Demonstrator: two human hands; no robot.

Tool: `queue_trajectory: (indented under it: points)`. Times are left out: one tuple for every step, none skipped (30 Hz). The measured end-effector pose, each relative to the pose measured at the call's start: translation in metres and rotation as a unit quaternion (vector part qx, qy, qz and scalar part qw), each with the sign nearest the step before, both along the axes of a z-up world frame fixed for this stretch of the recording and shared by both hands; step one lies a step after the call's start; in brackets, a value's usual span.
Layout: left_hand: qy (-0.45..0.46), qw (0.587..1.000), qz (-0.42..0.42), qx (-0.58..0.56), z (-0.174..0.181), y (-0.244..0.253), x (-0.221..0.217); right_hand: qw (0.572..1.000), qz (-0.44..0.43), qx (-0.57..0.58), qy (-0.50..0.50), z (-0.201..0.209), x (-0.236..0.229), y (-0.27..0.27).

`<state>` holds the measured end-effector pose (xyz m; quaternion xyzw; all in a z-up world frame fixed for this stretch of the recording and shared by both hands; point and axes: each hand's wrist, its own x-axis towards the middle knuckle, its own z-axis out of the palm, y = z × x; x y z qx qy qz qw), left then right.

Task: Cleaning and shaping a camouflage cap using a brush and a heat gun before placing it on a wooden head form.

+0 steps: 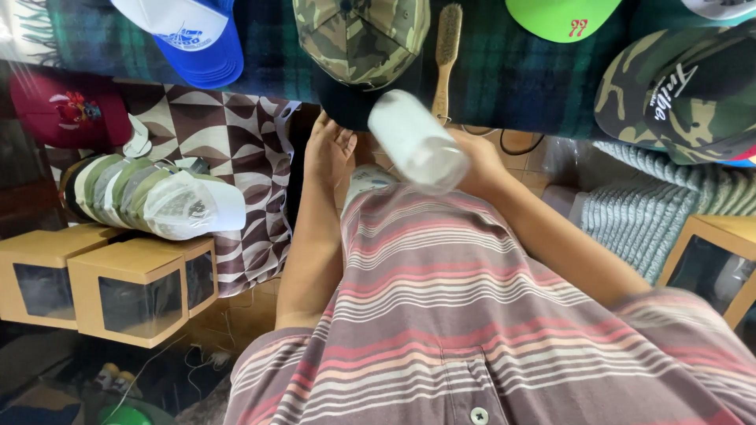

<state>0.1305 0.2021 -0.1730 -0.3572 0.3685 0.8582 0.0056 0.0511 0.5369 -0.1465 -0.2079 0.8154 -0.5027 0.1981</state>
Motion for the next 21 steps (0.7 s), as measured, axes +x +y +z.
queue_trajectory:
  points:
    - [0.000,1.000,0.004,0.000,0.006,0.001,-0.003,1.000,0.004,0.000,0.000,0.008,-0.002,0.014]
    - [-0.035,0.997,-0.009,-0.061,0.012,0.004,-0.008,0.996,-0.022,0.032,0.075,0.017,-0.006,0.029]
    - [-0.070,0.990,-0.022,-0.122,0.018,0.007,-0.012,0.986,-0.048,0.063,0.150,0.026,-0.009,0.045]
    - [-0.070,0.990,-0.021,-0.121,0.031,0.012,-0.019,0.986,-0.047,0.063,0.150,0.023,-0.021,0.056]
    - [-0.100,0.979,-0.042,-0.174,0.044,0.017,-0.027,0.958,-0.023,0.146,0.245,0.019,-0.033,0.068]
    - [-0.130,0.963,-0.065,-0.227,0.058,0.021,-0.034,0.915,0.000,0.226,0.335,0.016,-0.044,0.079]
    - [-0.130,0.963,-0.066,-0.228,0.063,0.021,-0.039,0.915,-0.001,0.226,0.335,0.013,-0.057,0.084]
    - [-0.157,0.938,-0.071,-0.301,0.068,0.019,-0.045,0.911,0.014,0.234,0.338,0.010,-0.071,0.088]
    - [-0.183,0.907,-0.076,-0.371,0.074,0.018,-0.051,0.908,0.029,0.242,0.341,0.007,-0.085,0.093]
    - [-0.182,0.907,-0.078,-0.372,0.077,0.018,-0.051,0.908,0.026,0.243,0.341,0.002,-0.091,0.092]
    - [-0.195,0.888,-0.088,-0.408,0.081,0.018,-0.051,0.897,0.023,0.227,0.378,-0.002,-0.098,0.091]
    - [-0.205,0.866,-0.096,-0.446,0.085,0.015,-0.054,0.885,0.017,0.209,0.416,-0.006,-0.107,0.086]
    - [-0.201,0.865,-0.098,-0.449,0.106,0.018,-0.061,0.884,0.012,0.209,0.418,0.001,-0.110,0.082]
    - [-0.211,0.869,-0.104,-0.435,0.127,0.021,-0.064,0.890,0.013,0.231,0.392,0.007,-0.109,0.077]
    - [-0.220,0.873,-0.111,-0.421,0.147,0.024,-0.066,0.896,0.014,0.252,0.366,0.013,-0.109,0.071]
    - [-0.220,0.873,-0.112,-0.420,0.140,0.022,-0.065,0.896,0.014,0.252,0.365,0.012,-0.106,0.068]
    - [-0.230,0.858,-0.131,-0.441,0.133,0.020,-0.063,0.884,-0.006,0.271,0.380,0.012,-0.102,0.065]
    - [-0.238,0.842,-0.148,-0.461,0.125,0.019,-0.063,0.871,-0.023,0.290,0.397,0.011,-0.102,0.063]
    - [-0.238,0.843,-0.146,-0.459,0.119,0.016,-0.062,0.870,-0.021,0.290,0.398,0.016,-0.098,0.060]
    - [-0.220,0.855,-0.149,-0.446,0.114,0.012,-0.061,0.890,-0.042,0.277,0.360,0.021,-0.095,0.055]
    - [-0.202,0.866,-0.152,-0.432,0.108,0.008,-0.061,0.907,-0.063,0.264,0.321,0.025,-0.091,0.050]
